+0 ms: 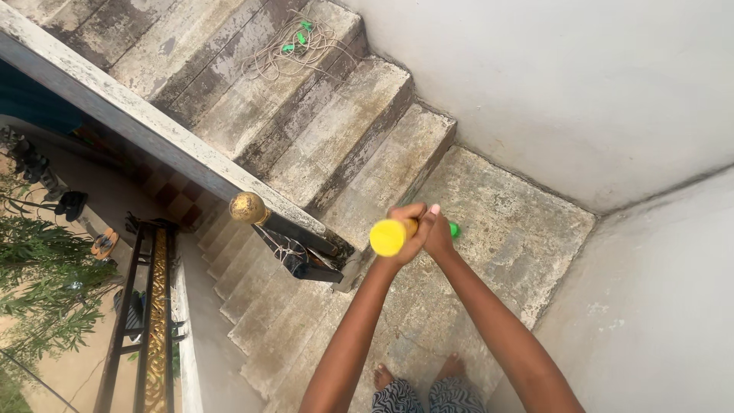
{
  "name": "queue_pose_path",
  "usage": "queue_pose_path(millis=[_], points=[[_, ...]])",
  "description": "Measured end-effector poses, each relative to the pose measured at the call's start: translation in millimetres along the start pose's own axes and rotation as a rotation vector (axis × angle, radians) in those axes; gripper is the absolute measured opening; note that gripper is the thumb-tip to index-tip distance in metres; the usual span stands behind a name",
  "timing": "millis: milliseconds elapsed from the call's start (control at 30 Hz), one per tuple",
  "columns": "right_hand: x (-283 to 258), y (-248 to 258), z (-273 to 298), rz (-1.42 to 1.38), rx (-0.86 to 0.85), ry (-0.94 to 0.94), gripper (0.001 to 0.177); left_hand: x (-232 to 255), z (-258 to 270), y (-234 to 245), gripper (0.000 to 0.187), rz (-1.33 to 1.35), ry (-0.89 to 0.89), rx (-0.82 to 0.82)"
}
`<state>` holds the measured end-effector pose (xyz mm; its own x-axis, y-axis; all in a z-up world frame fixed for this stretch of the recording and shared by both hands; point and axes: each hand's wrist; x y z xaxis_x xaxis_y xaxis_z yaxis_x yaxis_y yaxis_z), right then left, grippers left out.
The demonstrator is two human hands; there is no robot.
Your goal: The person scrubs the corners and edges of concrete stairs using a green brush attached to a long yellow pole, moving between the steps and the side wall.
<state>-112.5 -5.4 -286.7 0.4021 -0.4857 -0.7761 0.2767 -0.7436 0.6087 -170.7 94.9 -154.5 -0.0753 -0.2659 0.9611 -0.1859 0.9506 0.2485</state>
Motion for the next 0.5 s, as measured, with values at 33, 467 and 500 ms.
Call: queue_pose_path(millis=[33,467,500], points=[[10.6,-12.1,11.5,0.023,0.018,0.006,0.026,-21.2,19.2,-7.5,0.036,0.047,0.01,0.049],[-17.2,-154.0,128.2,-0.097,-0.319,-0.04,0.034,-20.2,140.1,69.2,0.046,-0.135,0.282,0.159],[-24.1,-145.2,137.6,-0.101,-0.33,-0.046,0.034,-4.0,148.2,71.1,0.046,-0.081,0.335,0.151]])
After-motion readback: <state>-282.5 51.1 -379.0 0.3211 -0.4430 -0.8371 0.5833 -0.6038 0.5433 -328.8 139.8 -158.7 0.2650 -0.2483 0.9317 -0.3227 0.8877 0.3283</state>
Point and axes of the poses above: each hand's wrist, its own z-axis away from the middle knuckle, its own y-axis out of the back of the hand, x = y × z, and after that the axes turned 14 degrees about y, right-handed
